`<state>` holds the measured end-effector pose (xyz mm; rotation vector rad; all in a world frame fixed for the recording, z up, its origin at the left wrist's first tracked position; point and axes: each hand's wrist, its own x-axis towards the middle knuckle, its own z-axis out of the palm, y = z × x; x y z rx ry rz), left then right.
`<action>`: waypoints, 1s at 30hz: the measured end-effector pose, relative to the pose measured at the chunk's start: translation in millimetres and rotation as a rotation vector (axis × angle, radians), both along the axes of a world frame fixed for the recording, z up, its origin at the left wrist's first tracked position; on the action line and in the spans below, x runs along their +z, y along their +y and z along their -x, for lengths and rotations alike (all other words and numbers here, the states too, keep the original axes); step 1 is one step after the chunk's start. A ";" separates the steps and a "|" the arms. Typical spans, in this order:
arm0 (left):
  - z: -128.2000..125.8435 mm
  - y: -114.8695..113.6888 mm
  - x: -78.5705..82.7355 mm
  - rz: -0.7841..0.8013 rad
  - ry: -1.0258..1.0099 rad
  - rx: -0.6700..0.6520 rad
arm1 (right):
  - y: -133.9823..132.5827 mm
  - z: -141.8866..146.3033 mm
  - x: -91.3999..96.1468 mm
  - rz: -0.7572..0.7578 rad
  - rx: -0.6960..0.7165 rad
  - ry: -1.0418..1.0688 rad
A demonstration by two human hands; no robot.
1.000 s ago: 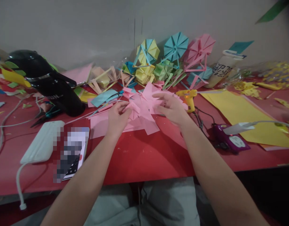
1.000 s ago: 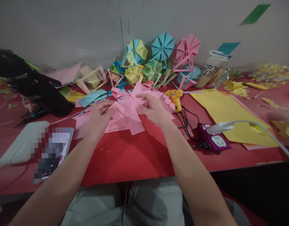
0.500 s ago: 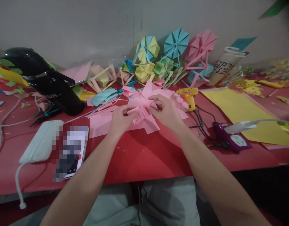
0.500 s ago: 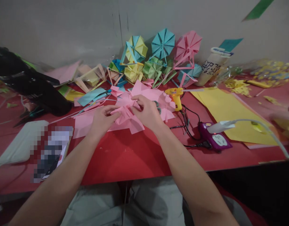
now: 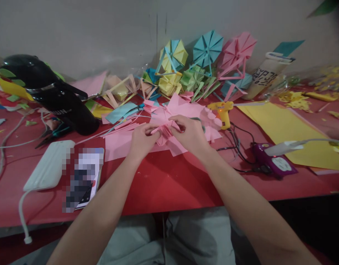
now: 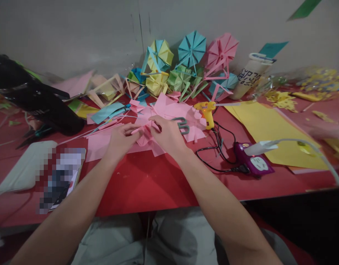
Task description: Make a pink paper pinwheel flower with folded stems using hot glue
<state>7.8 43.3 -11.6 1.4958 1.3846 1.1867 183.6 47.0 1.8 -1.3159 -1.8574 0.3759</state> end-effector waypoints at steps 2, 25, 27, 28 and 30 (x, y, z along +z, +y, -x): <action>-0.2 -0.9 0.8 0.028 -0.013 -0.010 | -0.2 2.6 -1.1 -0.002 0.003 -0.031; 1.6 2.0 -1.4 -0.018 -0.188 -0.093 | -10.9 7.8 4.8 0.007 0.292 -0.079; 2.9 3.5 -4.1 -0.016 -0.142 -0.062 | -9.9 8.0 3.7 0.035 0.298 -0.087; 3.7 4.2 -4.9 -0.007 -0.119 -0.045 | -8.7 7.7 2.6 0.039 0.296 -0.096; 5.5 5.0 -5.2 0.027 -0.087 -0.009 | -5.4 5.7 0.1 0.020 0.287 -0.121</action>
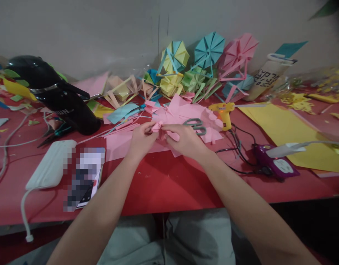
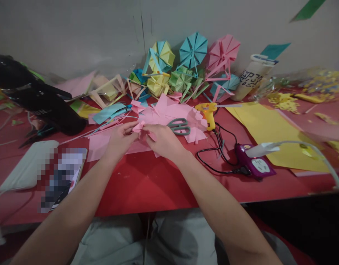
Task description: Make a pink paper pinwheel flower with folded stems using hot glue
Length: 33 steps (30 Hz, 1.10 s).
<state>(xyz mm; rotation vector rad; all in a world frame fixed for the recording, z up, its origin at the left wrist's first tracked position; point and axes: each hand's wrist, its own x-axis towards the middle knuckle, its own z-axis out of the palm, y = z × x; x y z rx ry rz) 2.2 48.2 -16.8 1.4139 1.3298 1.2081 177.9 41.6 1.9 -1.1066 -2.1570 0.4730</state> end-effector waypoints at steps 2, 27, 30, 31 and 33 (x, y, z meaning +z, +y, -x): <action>1.8 0.2 1.3 0.044 0.011 0.025 | 3.6 -4.2 -1.6 -0.063 -0.002 -0.031; -6.7 -8.4 18.0 0.245 -0.229 -0.153 | 5.9 -9.3 -5.9 0.007 0.061 -0.085; -7.8 -8.3 15.3 0.211 -0.194 -0.187 | 2.8 -7.3 -3.4 0.041 0.018 -0.108; -7.9 -8.1 14.6 0.199 -0.176 -0.193 | 2.2 -6.9 -2.7 0.046 0.011 -0.110; -7.8 -7.8 13.8 0.187 -0.155 -0.196 | 1.6 -6.2 -1.5 0.059 0.002 -0.109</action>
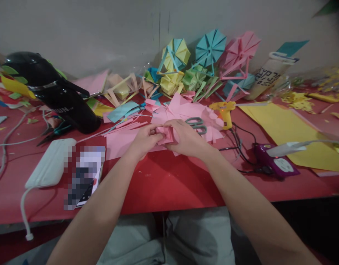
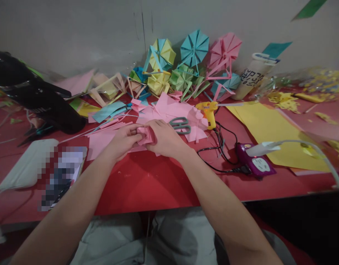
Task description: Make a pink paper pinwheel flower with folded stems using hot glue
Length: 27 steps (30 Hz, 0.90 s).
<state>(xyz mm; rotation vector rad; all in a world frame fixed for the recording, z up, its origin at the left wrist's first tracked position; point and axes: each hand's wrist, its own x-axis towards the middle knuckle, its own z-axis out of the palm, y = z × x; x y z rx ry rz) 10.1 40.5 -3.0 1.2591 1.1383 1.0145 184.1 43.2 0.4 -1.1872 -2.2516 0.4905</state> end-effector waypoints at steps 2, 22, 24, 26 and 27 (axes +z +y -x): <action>0.1 0.2 -0.3 -0.001 0.000 0.000 | -0.1 0.4 0.9 0.021 -0.007 0.006; 3.7 2.7 -2.1 -0.176 0.103 0.104 | 5.3 -10.3 -1.4 0.109 -0.026 0.339; 4.4 3.0 -1.9 -0.211 0.103 0.119 | 7.7 -11.7 -0.6 0.131 -0.062 0.398; 4.8 3.1 -1.4 -0.233 0.107 0.132 | 9.9 -12.0 -0.5 0.142 -0.093 0.424; 4.8 3.0 -1.3 -0.244 0.110 0.136 | 10.7 -11.6 -0.8 0.146 -0.106 0.430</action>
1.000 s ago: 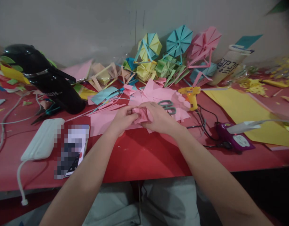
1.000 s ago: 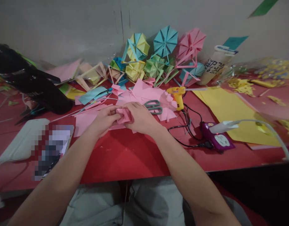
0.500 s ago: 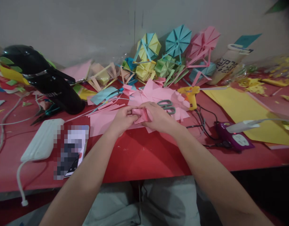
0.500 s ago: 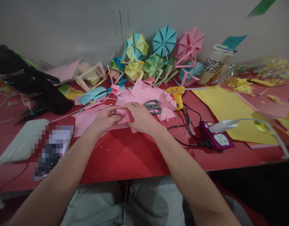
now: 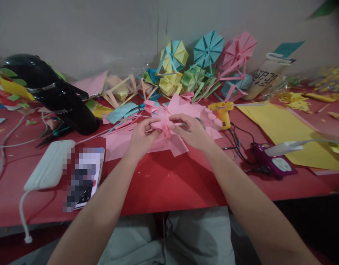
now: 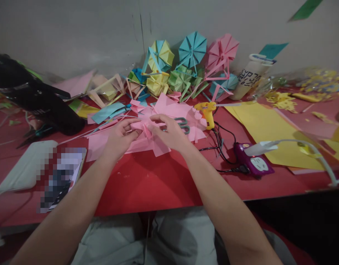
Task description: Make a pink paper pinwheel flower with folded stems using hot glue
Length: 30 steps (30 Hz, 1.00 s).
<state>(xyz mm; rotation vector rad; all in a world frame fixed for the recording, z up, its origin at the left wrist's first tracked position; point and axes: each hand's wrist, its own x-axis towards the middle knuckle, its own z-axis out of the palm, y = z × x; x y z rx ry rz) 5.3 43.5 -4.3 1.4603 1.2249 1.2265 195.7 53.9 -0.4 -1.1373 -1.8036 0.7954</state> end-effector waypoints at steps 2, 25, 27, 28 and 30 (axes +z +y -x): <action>-0.5 -0.4 -0.1 -0.021 0.000 -0.004 | 0.6 1.7 -1.3 0.009 -0.009 0.008; -4.7 -3.6 -1.7 -0.103 0.022 -0.083 | 5.7 0.6 -2.4 0.157 0.137 0.226; -3.9 -3.6 -1.0 -0.091 0.016 -0.096 | 4.9 -0.6 -1.3 0.188 0.155 0.225; -3.6 -3.7 -0.6 -0.084 0.016 -0.101 | 4.5 -1.0 -0.8 0.198 0.164 0.226; -3.4 -4.2 0.6 -0.070 0.020 -0.104 | 3.7 -1.2 -0.2 0.199 0.177 0.230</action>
